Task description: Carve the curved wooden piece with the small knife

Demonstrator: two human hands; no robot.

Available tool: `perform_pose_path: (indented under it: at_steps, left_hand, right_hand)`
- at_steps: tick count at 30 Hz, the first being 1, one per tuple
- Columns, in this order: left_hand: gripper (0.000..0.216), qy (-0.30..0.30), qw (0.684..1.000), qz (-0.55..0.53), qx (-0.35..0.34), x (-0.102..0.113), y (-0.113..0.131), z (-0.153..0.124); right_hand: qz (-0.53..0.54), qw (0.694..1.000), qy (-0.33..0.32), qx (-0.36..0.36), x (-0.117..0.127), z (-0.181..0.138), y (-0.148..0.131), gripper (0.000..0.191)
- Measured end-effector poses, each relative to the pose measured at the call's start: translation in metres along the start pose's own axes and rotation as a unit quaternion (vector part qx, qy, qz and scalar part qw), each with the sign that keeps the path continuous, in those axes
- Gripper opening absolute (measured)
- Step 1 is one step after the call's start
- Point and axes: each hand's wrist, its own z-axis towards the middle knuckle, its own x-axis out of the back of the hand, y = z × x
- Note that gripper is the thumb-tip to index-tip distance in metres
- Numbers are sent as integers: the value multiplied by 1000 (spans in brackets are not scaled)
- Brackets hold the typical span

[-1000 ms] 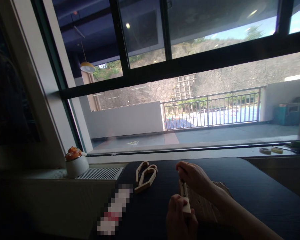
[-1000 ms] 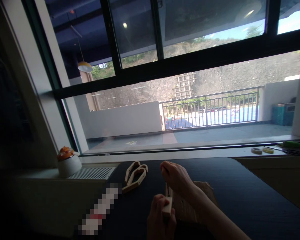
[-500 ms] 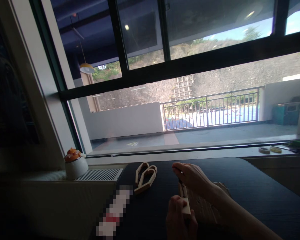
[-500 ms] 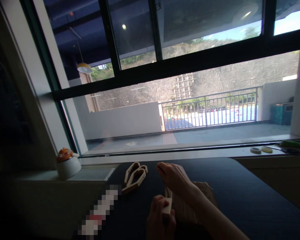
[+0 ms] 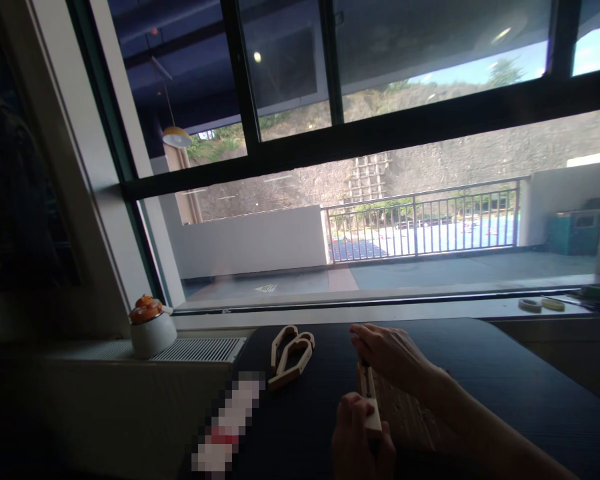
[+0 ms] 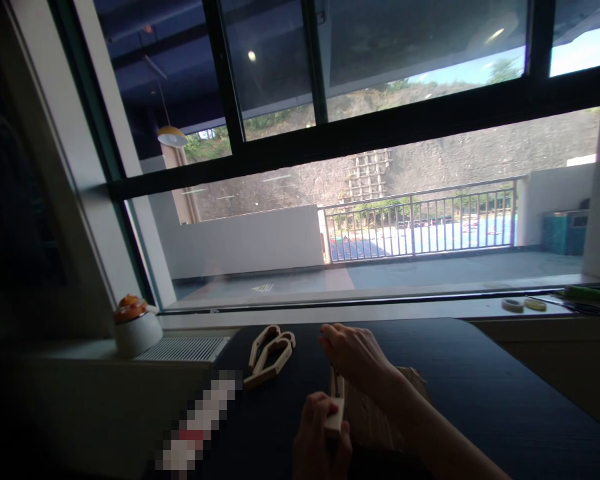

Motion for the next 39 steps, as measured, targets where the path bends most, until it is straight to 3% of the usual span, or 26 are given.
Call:
perform_pose_path:
  at_steps: [5,12,23,32,39]
  left_hand:
    - [17,3,1000,1,-2,-1,-2,-1]
    - [15,2,1000,-10,1,-3,-3,-2]
    - [15,-1,1000,-14,13,-3,-2,-2]
    - [18,3,1000,-5,13,-3,-2,-2]
    - [18,2,1000,-10,5,-2,-3,-2]
  right_hand:
    - [26,1000,-8,11,-4,-6,8,37]
    - [8,1000,-18,-9,-1,-1,5,23]
    - [20,999,-36,-10,-3,-4,10,25]
    - [23,1000,2,14,-4,0,-2,20]
    - [28,1000,0,-10,-11,1,-4,24]
